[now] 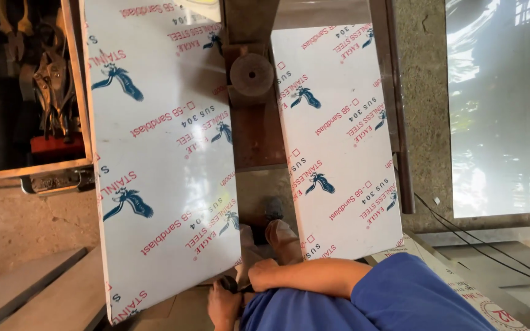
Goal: Measuring, grinding, and marking stainless steel sheets for fabrication in a metal workshop.
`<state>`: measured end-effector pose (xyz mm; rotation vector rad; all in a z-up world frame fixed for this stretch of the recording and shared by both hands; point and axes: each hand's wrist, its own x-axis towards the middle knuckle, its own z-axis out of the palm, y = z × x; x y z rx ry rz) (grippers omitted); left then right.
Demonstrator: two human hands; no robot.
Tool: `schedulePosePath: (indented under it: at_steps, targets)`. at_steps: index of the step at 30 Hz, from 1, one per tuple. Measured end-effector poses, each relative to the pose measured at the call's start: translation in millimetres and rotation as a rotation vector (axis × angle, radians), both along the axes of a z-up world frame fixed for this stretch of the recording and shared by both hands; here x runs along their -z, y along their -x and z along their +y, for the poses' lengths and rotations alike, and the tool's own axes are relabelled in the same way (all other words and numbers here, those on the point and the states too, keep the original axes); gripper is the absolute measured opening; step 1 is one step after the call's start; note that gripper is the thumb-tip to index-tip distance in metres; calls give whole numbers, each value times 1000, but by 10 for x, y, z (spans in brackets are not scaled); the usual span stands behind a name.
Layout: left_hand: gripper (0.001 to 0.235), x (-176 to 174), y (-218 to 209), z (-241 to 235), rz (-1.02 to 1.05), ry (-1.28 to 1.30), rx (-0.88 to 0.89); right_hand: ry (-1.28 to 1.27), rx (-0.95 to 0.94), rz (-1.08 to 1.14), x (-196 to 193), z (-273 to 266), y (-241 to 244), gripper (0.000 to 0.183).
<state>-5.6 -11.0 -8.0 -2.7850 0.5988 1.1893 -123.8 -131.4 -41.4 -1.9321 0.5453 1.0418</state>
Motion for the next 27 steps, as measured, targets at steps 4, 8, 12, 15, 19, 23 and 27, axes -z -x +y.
schedulePosePath:
  at_steps: [4,8,12,15,19,23,27]
  targets:
    - [69,245,188,189,308,400,-113,50,120,-12,-145,-231,29,30]
    - [45,124,411,-77,267,476,-135,72,220,1,-175,-269,164,28]
    - [40,454,519,-13,48,316,134,66,318,16,-18,-216,290,25]
    - [35,1011,302,734,-577,711,887,29,378,43,-93,-209,283,25]
    - [40,1600,296,1230,-229,-106,483,13,383,5,118,-345,295,27]
    - [50,1370,197,906,207,367,-164,-45,191,-132,493,-43,257,35]
    - [63,1282,95,354,407,346,-288,-190,182,-158,604,-11,240,49]
